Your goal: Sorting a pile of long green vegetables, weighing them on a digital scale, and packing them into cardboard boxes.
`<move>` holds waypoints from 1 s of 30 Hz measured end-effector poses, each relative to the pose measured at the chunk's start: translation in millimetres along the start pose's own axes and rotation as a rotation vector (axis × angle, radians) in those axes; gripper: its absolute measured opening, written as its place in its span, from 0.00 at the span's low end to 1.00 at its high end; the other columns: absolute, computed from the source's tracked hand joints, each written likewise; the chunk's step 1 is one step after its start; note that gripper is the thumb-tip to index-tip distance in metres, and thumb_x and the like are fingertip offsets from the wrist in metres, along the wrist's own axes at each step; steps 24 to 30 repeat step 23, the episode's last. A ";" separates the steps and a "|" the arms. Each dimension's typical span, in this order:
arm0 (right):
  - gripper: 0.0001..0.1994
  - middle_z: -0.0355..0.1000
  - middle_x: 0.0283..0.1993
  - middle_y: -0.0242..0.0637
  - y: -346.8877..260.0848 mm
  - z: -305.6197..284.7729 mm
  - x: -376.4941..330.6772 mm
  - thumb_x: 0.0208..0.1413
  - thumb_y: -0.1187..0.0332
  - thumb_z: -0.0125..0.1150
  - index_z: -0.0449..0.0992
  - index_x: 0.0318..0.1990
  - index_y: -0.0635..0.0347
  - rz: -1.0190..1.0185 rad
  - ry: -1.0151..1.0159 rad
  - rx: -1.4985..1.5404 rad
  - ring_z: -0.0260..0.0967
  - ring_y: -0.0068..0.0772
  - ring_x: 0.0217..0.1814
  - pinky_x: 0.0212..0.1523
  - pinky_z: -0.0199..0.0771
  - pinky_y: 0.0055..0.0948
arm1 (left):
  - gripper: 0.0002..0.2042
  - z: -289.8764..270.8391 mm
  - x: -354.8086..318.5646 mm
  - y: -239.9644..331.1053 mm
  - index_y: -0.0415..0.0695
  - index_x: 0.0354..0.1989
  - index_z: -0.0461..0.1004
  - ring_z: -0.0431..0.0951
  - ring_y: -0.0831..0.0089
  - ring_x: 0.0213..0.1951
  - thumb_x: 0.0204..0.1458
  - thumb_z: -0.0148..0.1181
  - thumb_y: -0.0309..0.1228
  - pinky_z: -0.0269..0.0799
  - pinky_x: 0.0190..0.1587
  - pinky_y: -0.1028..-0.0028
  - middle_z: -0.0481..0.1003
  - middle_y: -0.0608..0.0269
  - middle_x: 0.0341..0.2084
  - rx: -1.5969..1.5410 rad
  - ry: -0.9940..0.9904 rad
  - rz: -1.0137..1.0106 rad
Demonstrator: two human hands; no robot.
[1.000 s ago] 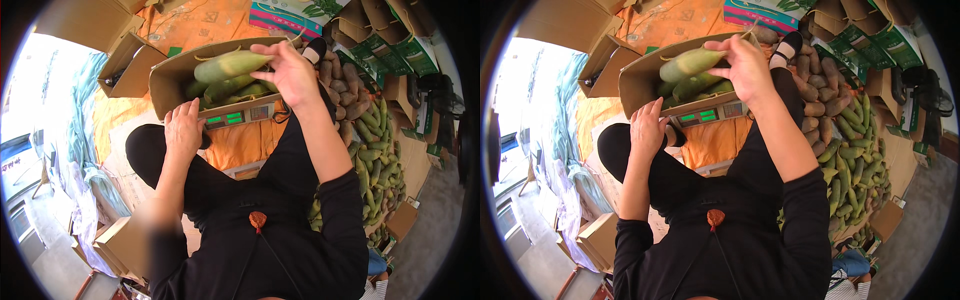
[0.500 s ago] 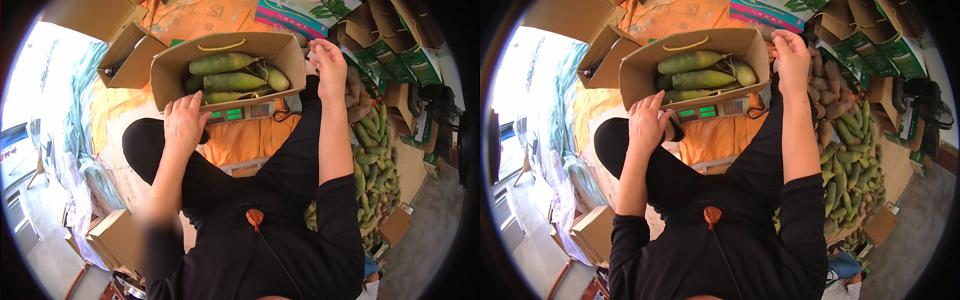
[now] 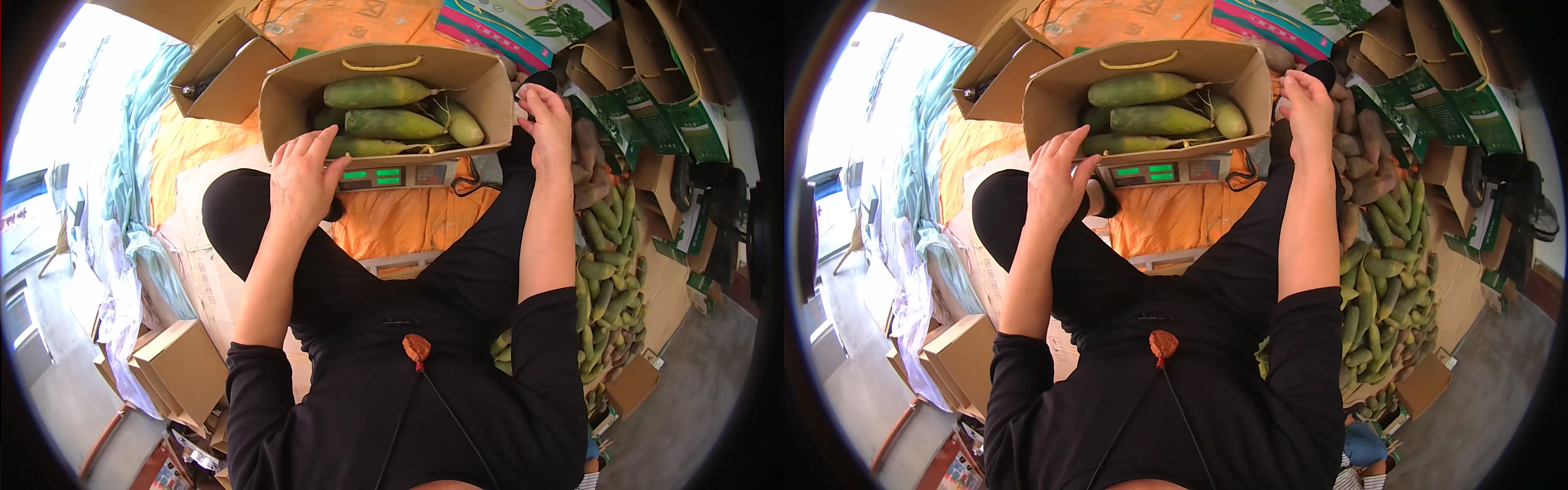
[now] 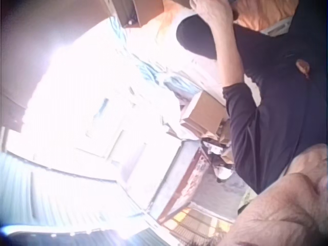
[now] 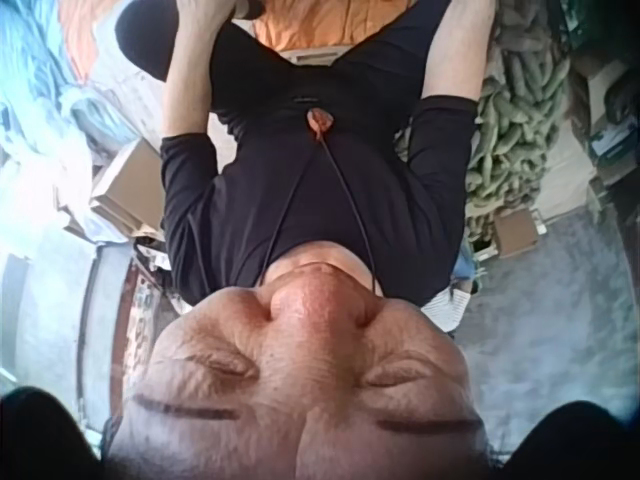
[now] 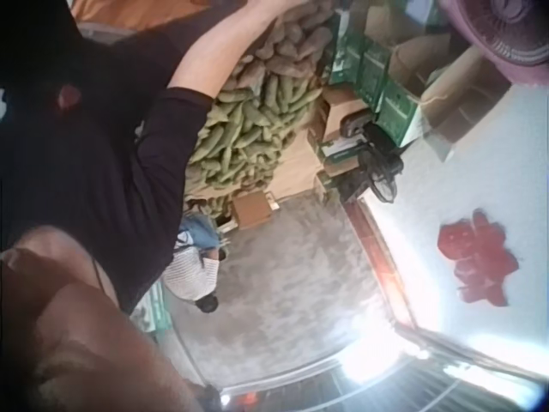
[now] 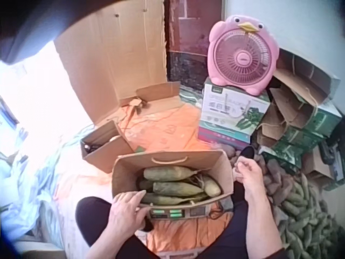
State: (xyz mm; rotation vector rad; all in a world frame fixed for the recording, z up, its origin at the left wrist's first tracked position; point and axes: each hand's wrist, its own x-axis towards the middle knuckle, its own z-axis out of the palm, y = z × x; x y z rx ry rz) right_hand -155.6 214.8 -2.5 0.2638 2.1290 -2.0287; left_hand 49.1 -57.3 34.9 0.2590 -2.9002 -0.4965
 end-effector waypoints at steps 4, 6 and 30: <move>0.14 0.71 0.43 0.30 1.6 0.8 1.6 0.56 0.62 0.57 0.73 0.47 0.56 0.042 -0.039 -0.109 0.67 0.25 0.46 0.42 0.66 0.27 | 0.18 -19.6 -1.2 -4.7 0.42 0.49 0.71 0.72 0.55 0.47 0.49 0.60 0.31 0.69 0.47 0.66 0.73 0.54 0.42 -0.308 0.039 -0.098; 0.14 0.71 0.43 0.30 2.9 -1.2 1.9 0.56 0.61 0.58 0.73 0.47 0.56 0.051 -0.062 -0.144 0.67 0.25 0.46 0.41 0.66 0.27 | 0.19 -42.5 2.9 -1.8 0.42 0.50 0.71 0.73 0.58 0.47 0.49 0.61 0.30 0.69 0.47 0.67 0.73 0.54 0.43 -0.347 0.033 -0.132; 0.19 0.70 0.31 0.31 11.4 2.3 12.4 0.48 0.55 0.66 0.72 0.37 0.61 -0.008 -0.095 -0.570 0.64 0.22 0.35 0.37 0.63 0.21 | 0.26 -45.7 55.4 -123.4 0.33 0.42 0.73 0.74 0.64 0.41 0.52 0.57 0.49 0.68 0.46 0.68 0.75 0.49 0.37 -0.116 -0.466 -0.490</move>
